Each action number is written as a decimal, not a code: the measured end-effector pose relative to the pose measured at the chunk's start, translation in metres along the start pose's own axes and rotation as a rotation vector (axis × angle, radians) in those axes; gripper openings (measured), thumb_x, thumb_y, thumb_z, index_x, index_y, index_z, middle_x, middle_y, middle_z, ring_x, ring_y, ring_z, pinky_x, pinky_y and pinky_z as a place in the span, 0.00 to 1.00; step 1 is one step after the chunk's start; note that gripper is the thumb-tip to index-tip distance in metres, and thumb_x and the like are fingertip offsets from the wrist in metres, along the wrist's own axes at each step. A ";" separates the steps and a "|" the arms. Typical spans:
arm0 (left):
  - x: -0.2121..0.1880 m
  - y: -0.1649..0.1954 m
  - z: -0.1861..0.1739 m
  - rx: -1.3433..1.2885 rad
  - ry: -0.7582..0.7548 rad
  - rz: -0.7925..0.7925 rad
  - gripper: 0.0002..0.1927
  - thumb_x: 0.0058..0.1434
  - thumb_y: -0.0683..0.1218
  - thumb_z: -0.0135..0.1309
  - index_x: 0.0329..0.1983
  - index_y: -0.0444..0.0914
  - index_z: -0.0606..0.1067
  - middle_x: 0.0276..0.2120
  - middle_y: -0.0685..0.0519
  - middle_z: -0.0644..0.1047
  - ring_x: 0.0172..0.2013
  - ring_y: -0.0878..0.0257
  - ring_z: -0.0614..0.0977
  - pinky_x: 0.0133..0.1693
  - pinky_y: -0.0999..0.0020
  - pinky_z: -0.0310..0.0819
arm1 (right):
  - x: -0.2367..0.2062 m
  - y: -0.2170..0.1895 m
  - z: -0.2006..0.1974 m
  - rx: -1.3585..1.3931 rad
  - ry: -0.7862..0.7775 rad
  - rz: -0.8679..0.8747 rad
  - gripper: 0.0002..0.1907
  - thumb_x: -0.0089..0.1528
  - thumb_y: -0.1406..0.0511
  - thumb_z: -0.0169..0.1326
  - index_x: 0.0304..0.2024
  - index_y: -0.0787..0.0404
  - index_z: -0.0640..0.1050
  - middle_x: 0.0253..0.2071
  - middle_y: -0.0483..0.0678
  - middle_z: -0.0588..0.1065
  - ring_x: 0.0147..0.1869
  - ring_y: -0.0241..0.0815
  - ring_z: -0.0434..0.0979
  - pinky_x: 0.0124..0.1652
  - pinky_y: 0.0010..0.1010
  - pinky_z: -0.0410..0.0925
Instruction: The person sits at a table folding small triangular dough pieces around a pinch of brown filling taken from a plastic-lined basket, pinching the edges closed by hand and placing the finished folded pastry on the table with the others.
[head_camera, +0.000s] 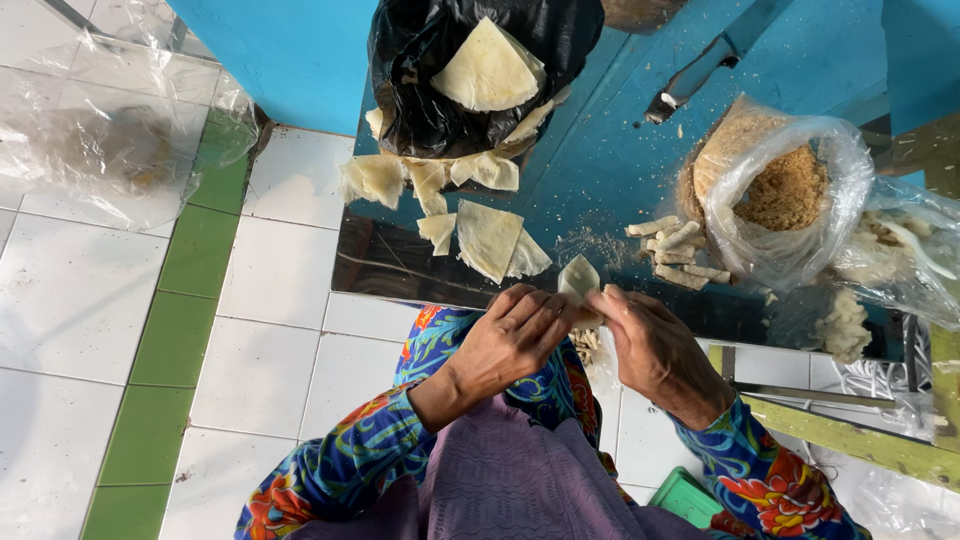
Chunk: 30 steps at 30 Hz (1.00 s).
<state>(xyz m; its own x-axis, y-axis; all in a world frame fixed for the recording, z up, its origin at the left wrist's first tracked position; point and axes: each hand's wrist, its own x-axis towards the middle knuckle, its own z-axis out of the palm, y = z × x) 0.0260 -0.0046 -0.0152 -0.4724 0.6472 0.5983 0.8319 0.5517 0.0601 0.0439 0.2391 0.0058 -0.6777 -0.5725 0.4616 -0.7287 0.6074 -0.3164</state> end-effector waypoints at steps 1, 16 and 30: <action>0.000 -0.001 0.000 -0.002 -0.001 0.012 0.22 0.56 0.43 0.58 0.54 0.32 0.77 0.53 0.46 0.78 0.53 0.55 0.79 0.59 0.58 0.72 | -0.001 -0.001 0.000 -0.038 -0.026 0.015 0.35 0.61 0.75 0.57 0.69 0.69 0.58 0.54 0.62 0.76 0.59 0.56 0.78 0.59 0.41 0.71; 0.033 -0.004 0.012 -0.226 -0.089 -0.257 0.07 0.62 0.43 0.58 0.42 0.36 0.78 0.35 0.50 0.77 0.42 0.56 0.77 0.48 0.58 0.72 | 0.043 -0.004 -0.003 0.170 -0.068 0.299 0.42 0.62 0.79 0.56 0.75 0.67 0.55 0.40 0.54 0.78 0.42 0.42 0.80 0.42 0.30 0.76; 0.061 -0.032 0.014 -0.421 -0.423 -0.387 0.10 0.57 0.51 0.60 0.32 0.39 0.79 0.33 0.50 0.77 0.39 0.55 0.79 0.44 0.56 0.74 | 0.053 0.014 -0.012 0.490 -0.214 0.625 0.47 0.60 0.77 0.55 0.78 0.58 0.50 0.34 0.50 0.79 0.36 0.42 0.80 0.41 0.33 0.74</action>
<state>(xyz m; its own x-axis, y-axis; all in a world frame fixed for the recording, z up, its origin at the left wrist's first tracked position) -0.0334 0.0243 0.0081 -0.7581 0.6419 0.1149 0.5830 0.5882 0.5606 -0.0011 0.2235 0.0363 -0.9410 -0.3308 -0.0716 -0.1379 0.5679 -0.8114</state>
